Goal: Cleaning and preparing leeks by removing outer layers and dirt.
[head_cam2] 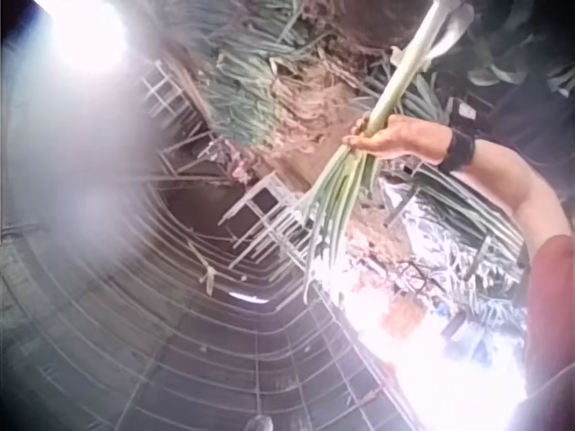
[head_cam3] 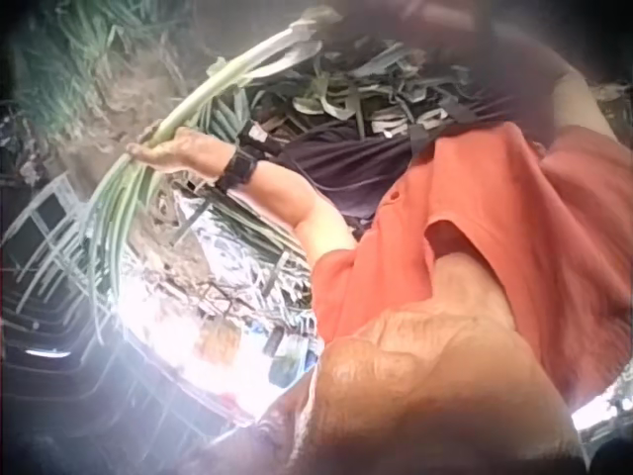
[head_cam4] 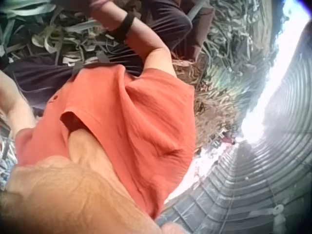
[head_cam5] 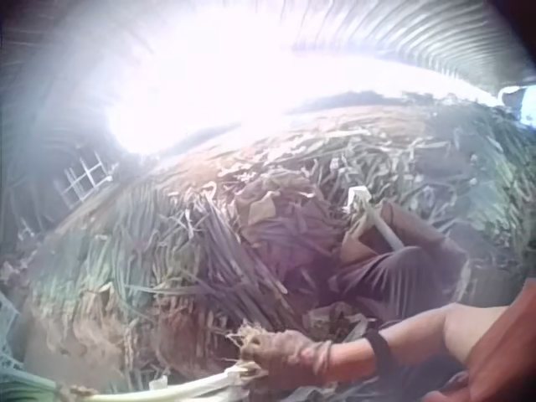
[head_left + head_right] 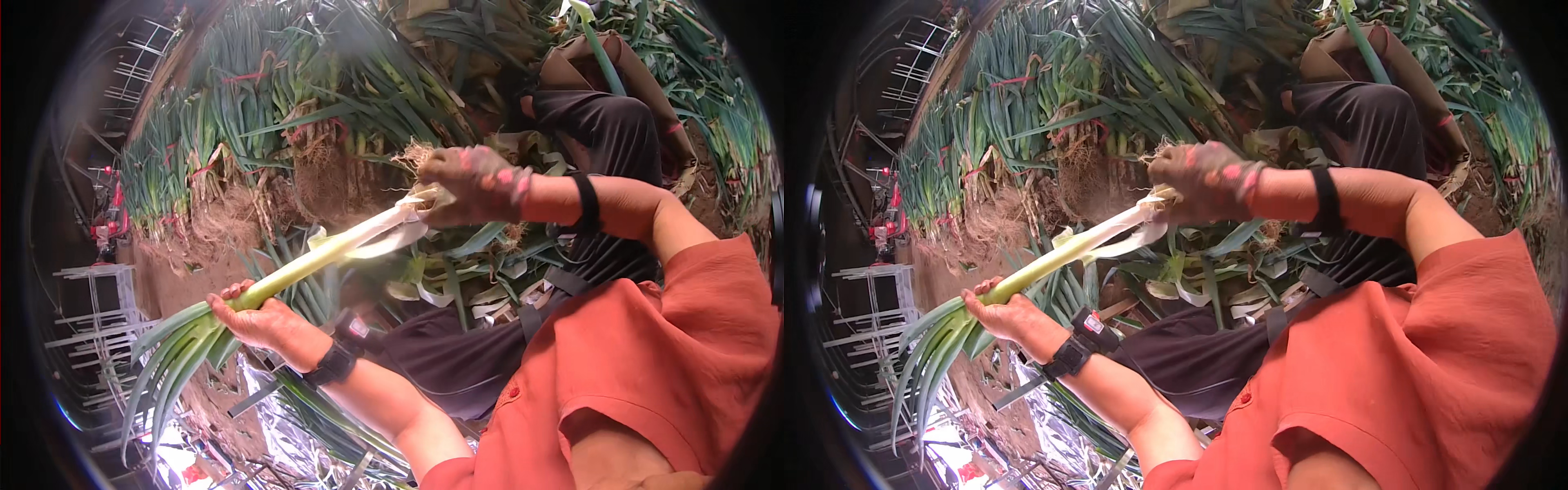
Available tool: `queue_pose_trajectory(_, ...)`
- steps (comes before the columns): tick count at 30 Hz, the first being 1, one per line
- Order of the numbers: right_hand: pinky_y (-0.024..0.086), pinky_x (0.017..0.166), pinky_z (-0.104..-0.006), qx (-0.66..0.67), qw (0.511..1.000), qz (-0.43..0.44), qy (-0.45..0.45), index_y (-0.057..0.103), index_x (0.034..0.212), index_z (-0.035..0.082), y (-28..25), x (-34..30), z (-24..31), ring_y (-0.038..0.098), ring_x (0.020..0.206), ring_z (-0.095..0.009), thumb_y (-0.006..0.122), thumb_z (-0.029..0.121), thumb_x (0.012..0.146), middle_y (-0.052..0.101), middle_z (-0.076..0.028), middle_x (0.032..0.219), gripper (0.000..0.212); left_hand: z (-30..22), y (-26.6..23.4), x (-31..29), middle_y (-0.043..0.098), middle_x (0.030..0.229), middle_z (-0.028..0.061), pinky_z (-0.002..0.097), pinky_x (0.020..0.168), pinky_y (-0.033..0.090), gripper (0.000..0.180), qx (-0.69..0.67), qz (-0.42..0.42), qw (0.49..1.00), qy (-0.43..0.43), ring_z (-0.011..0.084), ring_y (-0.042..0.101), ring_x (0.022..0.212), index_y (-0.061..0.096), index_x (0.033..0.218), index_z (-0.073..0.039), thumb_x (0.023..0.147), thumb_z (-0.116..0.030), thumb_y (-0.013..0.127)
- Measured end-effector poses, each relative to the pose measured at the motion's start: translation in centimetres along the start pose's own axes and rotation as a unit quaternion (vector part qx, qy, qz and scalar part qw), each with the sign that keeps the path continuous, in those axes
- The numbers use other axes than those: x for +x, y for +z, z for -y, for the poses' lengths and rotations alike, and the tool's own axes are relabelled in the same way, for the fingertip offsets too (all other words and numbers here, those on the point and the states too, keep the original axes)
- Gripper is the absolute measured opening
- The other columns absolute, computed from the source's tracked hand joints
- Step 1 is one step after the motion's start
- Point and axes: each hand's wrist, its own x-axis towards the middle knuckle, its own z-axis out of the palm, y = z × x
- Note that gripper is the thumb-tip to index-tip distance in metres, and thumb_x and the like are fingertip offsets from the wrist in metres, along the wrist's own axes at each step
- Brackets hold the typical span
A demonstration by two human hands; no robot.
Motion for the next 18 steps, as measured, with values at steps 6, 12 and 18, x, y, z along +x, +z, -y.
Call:
queue_pose_trajectory(6,0.051,0.073,-0.0402,-0.121,0.992,0.041,-0.010,0.058,0.097,0.004,5.1,1.0,0.3,0.062,0.089,-0.033,0.076,0.040,0.066,0.060,-0.016,0.094,0.050,-1.6,-0.5,-0.3,0.049,0.069,0.0024,0.0262,0.056,0.043,0.020,0.041,-0.007,0.999,0.021,0.0145,0.050,0.061,0.049,0.083,-0.006,0.083,-0.015,0.067)
queue_pose_trajectory(12,0.053,0.067,-0.0395,-0.139,0.969,0.203,0.029,0.067,0.083,0.007,5.9,0.5,0.7,0.067,0.079,-0.030,0.066,0.027,0.073,0.067,-0.013,0.084,0.022,0.1,-0.4,-0.8,0.051,0.068,0.0024,0.0258,0.054,0.042,0.028,0.089,-0.029,0.993,0.069,0.0137,0.050,0.059,0.051,0.094,-0.001,0.082,-0.020,0.069)
queue_pose_trajectory(18,0.053,0.059,-0.0350,0.175,0.924,0.202,0.274,0.068,0.081,0.003,8.0,0.9,2.6,0.066,0.065,-0.024,0.063,0.020,0.074,0.066,-0.012,0.071,0.019,0.3,-0.5,0.6,0.049,0.067,0.0008,0.0232,0.050,0.039,0.041,0.090,-0.065,0.992,0.053,0.0118,0.049,0.057,0.050,0.113,-0.007,0.079,-0.015,0.071)
